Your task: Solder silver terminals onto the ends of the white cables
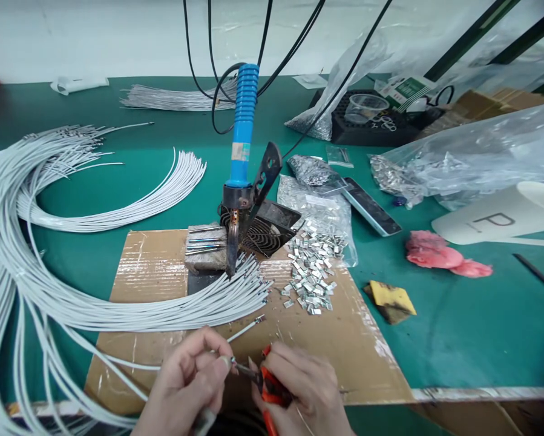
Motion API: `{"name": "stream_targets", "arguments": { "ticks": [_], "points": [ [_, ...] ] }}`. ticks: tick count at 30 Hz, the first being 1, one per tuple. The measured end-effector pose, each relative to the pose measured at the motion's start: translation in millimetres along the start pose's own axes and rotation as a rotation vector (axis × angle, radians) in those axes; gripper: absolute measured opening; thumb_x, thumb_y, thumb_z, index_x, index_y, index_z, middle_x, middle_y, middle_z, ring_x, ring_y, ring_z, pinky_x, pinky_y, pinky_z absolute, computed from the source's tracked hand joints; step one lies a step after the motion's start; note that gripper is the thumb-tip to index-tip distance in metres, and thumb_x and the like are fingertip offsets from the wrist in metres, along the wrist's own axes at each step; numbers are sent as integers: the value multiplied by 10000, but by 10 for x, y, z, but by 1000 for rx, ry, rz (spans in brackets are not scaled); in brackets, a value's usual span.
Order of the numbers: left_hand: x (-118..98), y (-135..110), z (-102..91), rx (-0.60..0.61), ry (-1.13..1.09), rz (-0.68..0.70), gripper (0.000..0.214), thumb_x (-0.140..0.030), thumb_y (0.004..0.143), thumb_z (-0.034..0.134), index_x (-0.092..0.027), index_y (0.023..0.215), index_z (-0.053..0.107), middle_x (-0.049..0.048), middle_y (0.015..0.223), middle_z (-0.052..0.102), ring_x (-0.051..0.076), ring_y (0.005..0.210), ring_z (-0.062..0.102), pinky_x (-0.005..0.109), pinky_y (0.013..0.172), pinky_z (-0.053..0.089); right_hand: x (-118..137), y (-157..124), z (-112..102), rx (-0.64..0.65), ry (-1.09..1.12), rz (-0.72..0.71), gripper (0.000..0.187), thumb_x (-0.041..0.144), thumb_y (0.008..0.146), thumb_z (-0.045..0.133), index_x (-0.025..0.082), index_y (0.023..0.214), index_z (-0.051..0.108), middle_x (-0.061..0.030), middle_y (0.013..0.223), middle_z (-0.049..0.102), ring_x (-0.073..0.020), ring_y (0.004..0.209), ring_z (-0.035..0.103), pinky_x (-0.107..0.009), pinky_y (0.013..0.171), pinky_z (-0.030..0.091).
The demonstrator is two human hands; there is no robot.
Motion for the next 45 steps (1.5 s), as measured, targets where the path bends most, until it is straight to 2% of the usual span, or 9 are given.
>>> {"name": "stream_targets", "arguments": {
  "ticks": [7,13,16,21,26,30,34,37,45],
  "points": [
    [-4,-10,-2,-39,-22,4,605,-703,606,903,-175,755,647,-128,494,325,53,463,177,181,442,133,75,90,-34,29,-47,-30,319,72,881,603,219,658,428,49,584,423,-105,508,355,-272,501,248],
    [2,-4,-26,-109,-31,26,622,-700,560,922,-164,742,662,-124,486,353,40,453,163,158,414,142,80,2,-28,-41,-91,-49,355,16,869,590,230,657,402,49,589,396,-124,522,327,-296,521,239],
    [26,-5,-29,-121,-44,28,625,-700,553,922,-167,747,660,-129,482,358,30,433,146,148,390,141,58,-37,4,-32,-102,-32,348,18,865,612,229,668,418,48,596,407,-122,529,351,-296,526,248],
    [38,-5,-36,-134,-68,35,615,-682,542,937,-166,730,660,-127,482,359,23,431,164,133,398,157,-1,-34,16,38,-70,45,320,90,847,602,225,650,389,56,592,401,-95,496,378,-268,493,254],
    [-24,-21,-94,-207,-64,117,592,-656,556,950,-156,738,690,-106,512,391,31,462,233,131,438,182,-146,-49,132,163,53,238,344,129,834,576,231,668,293,57,601,396,-82,501,400,-229,475,268],
    [-59,-51,-83,-222,-8,137,624,-698,560,924,-145,725,687,-91,509,410,37,475,274,144,467,180,-165,-57,203,211,100,318,353,163,842,565,232,667,266,56,588,398,-85,496,381,-232,461,249],
    [-119,-79,-73,-242,65,163,654,-743,568,888,-141,717,683,-74,505,437,53,488,296,169,486,182,-153,-57,272,321,148,374,366,148,833,603,231,666,289,51,611,436,-89,523,420,-224,479,279],
    [-141,-76,-49,-226,84,181,651,-744,580,882,-140,711,679,-67,506,453,60,491,285,189,497,173,-137,-52,275,356,170,391,377,148,840,606,233,667,282,48,617,440,-93,534,424,-228,487,284],
    [-155,-63,-31,-194,165,199,654,-776,625,833,-149,719,671,-68,524,431,72,506,296,210,509,182,-137,-35,315,423,223,470,399,140,812,606,225,627,263,63,592,374,-83,523,342,-228,461,231]
  ]
}}
Point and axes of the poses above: each hand's wrist, its own y-axis towards the middle knuckle, its own z-axis out of the palm, x = y × z, the point moved 10 cm from there along y, towards the middle knuckle
